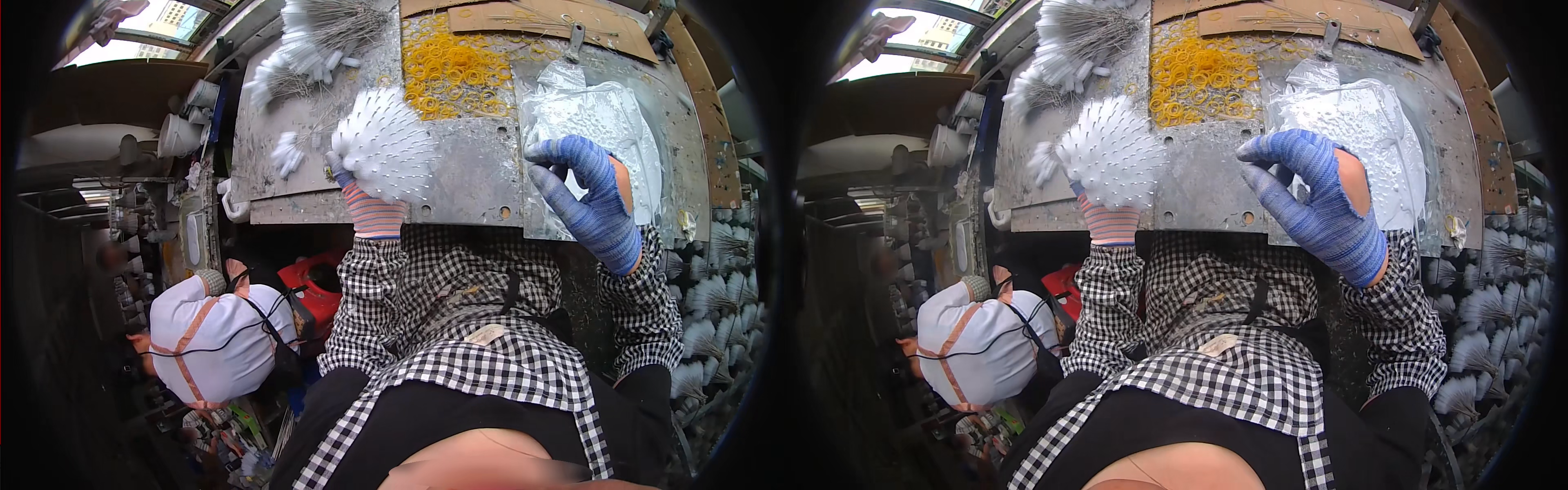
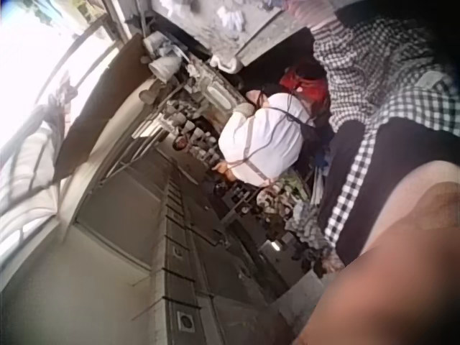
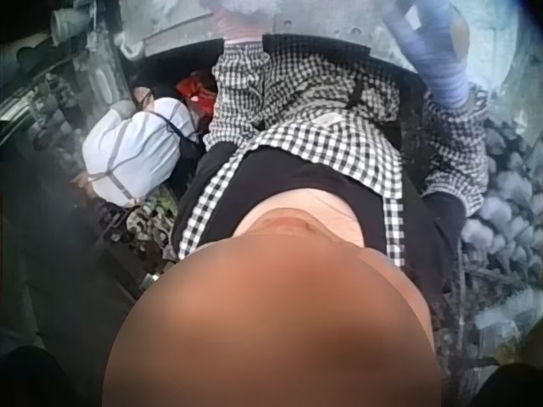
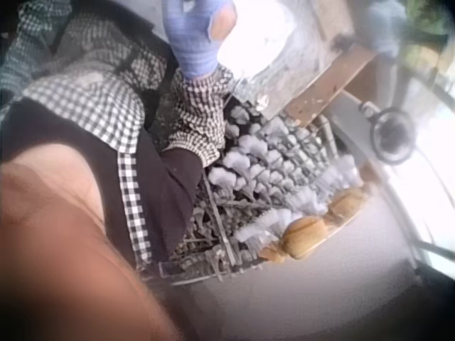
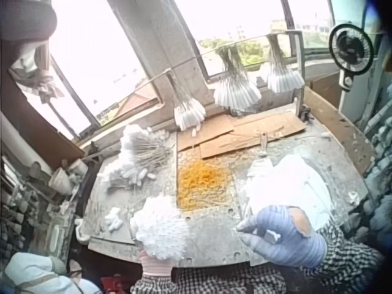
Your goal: Assembling bundles of white bristles, securing them with rubber bands, and dipping them in a white substance at a manufacturing workstation.
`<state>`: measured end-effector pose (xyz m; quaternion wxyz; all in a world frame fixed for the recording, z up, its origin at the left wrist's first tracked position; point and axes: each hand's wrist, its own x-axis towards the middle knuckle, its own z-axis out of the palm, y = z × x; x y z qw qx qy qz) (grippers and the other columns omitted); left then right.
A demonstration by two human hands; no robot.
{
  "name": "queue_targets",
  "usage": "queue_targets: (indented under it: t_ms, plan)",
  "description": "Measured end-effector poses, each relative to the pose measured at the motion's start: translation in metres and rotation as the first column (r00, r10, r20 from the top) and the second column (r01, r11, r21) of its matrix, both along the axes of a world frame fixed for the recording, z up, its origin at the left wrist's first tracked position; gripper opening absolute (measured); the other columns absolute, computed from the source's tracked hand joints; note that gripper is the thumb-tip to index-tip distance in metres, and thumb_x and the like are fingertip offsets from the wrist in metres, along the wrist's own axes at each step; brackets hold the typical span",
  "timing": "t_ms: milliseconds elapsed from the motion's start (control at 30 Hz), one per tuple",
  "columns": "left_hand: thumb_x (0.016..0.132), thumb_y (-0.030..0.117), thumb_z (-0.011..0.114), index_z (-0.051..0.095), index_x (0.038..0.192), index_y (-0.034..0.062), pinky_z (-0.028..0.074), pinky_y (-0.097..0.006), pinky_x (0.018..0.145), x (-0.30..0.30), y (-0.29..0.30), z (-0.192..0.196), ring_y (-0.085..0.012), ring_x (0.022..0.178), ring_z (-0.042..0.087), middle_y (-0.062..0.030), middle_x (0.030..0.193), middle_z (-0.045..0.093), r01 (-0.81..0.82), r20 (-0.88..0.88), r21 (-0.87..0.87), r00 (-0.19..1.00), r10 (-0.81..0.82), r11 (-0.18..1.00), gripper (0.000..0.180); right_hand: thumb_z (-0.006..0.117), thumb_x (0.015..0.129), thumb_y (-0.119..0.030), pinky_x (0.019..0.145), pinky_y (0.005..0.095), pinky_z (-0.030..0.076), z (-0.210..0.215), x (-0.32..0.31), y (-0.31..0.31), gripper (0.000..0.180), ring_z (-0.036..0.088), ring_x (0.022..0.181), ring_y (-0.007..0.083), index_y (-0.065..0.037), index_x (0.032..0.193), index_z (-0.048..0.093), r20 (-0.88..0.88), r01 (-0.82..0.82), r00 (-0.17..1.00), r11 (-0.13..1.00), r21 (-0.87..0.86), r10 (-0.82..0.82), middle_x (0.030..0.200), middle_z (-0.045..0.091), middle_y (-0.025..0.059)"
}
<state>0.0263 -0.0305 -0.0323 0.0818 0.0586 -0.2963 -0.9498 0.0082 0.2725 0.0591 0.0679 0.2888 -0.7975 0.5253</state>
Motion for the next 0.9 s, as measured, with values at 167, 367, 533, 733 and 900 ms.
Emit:
queue_targets:
  t_ms: [167,367,533,733,900]
  plan:
    - [0.095,0.075,0.047,0.044,0.155,0.0137,0.039,-0.053,0.117,-0.005,0.005,0.009,-0.0331,0.137,0.05,-0.0119,0.154,0.05,0.013,0.05,-0.016,0.999,-0.012,1.0,0.086,0.077,0.087,-0.006,0.062,0.0285,0.053,0.007,-0.008,-0.015,0.017,0.066,0.066,0.014,-0.003,0.103,0.073,-0.036,-0.054,0.998,0.999,0.003,0.054,0.085,0.072,0.007]
    - [0.103,0.044,0.061,0.06,0.129,0.0151,0.058,-0.038,0.089,-0.012,-0.002,0.009,-0.0221,0.107,0.067,-0.01,0.124,0.068,-0.075,0.212,-0.031,0.974,0.079,0.997,0.039,0.078,0.087,-0.013,0.064,0.0305,0.053,0.021,-0.026,-0.035,0.017,0.067,0.068,0.0174,-0.008,0.103,0.073,-0.129,-0.171,0.977,0.985,-0.017,0.168,0.085,0.072,0.0066]
    - [0.099,0.033,0.07,0.054,0.129,0.0119,0.056,-0.036,0.095,-0.024,-0.005,0.022,-0.0203,0.11,0.066,-0.0116,0.125,0.067,-0.004,0.259,-0.291,0.962,0.082,0.957,0.04,0.077,0.084,-0.012,0.073,0.0393,0.055,0.019,-0.049,-0.055,0.019,0.069,0.083,0.0284,-0.012,0.102,0.074,-0.226,-0.32,0.916,0.944,0.081,0.33,0.089,0.069,0.0086]
    - [0.097,0.017,0.073,0.051,0.131,0.0104,0.054,-0.031,0.097,-0.038,0.019,0.055,-0.0175,0.112,0.066,-0.0103,0.123,0.07,-0.028,0.021,-0.602,0.998,0.051,0.798,0.041,0.069,0.087,-0.021,0.071,0.0438,0.057,-0.014,-0.07,-0.06,0.013,0.07,0.084,0.0314,-0.017,0.096,0.077,-0.423,-0.259,0.761,0.828,0.497,0.491,0.086,0.067,0.0107]
    - [0.1,0.021,0.069,0.055,0.127,0.008,0.058,-0.03,0.092,-0.049,0.036,0.066,-0.018,0.112,0.067,-0.0143,0.12,0.073,0.063,0.069,-0.627,0.997,-0.025,0.777,0.033,0.073,0.087,-0.021,0.066,0.0424,0.055,-0.02,-0.062,-0.049,0.014,0.07,0.073,0.0296,-0.014,0.099,0.073,-0.284,-0.108,0.889,0.768,0.631,0.359,0.076,0.07,0.0075]
